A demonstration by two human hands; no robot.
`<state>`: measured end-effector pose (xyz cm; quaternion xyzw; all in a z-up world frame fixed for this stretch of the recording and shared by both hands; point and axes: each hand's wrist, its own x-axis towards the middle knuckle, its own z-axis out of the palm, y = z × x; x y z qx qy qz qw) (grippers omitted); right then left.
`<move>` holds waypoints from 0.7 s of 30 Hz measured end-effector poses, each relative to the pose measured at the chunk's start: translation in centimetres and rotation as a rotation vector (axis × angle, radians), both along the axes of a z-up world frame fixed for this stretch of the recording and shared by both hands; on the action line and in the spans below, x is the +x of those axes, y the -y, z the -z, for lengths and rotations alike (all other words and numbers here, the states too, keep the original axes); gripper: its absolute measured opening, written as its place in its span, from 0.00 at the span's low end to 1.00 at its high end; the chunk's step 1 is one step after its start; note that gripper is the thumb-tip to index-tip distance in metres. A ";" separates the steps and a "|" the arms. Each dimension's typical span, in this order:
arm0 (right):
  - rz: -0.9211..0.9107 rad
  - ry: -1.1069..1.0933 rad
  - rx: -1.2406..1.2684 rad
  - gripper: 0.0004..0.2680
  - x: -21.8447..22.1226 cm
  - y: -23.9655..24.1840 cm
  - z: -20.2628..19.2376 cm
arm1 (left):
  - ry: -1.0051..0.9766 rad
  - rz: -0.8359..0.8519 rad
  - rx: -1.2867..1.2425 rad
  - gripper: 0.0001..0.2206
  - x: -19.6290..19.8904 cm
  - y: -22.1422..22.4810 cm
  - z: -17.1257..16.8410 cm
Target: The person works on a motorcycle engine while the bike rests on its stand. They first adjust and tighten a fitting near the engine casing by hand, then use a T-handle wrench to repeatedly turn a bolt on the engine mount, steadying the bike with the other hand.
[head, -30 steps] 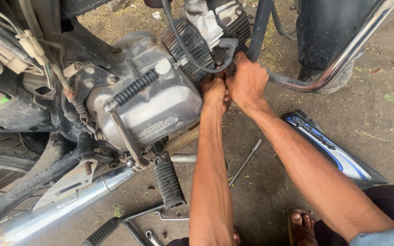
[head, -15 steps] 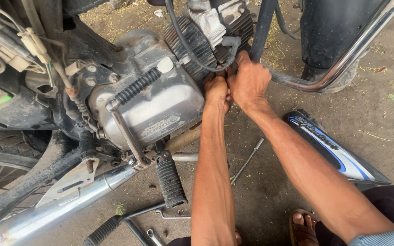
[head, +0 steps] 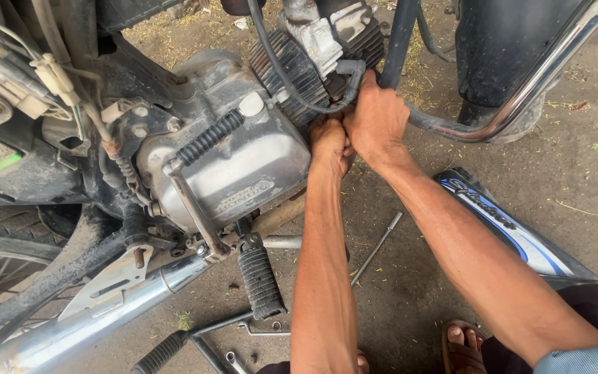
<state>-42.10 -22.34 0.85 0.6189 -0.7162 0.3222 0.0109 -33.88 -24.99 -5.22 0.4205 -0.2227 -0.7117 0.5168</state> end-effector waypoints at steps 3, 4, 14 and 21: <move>-0.020 -0.009 0.008 0.11 0.1 0.0 0.0 | 0.021 -0.002 0.014 0.08 0.0 0.2 0.1; -0.028 -0.013 0.008 0.11 0.0 0.1 0.1 | 0.030 -0.005 0.032 0.09 -0.1 0.2 0.1; -0.006 0.052 0.041 0.07 -0.2 0.1 -0.4 | 0.009 -0.013 0.048 0.09 -0.2 0.0 -0.4; -0.061 0.021 0.091 0.06 -0.4 0.9 0.6 | 0.106 0.017 0.063 0.09 0.0 -0.1 -0.3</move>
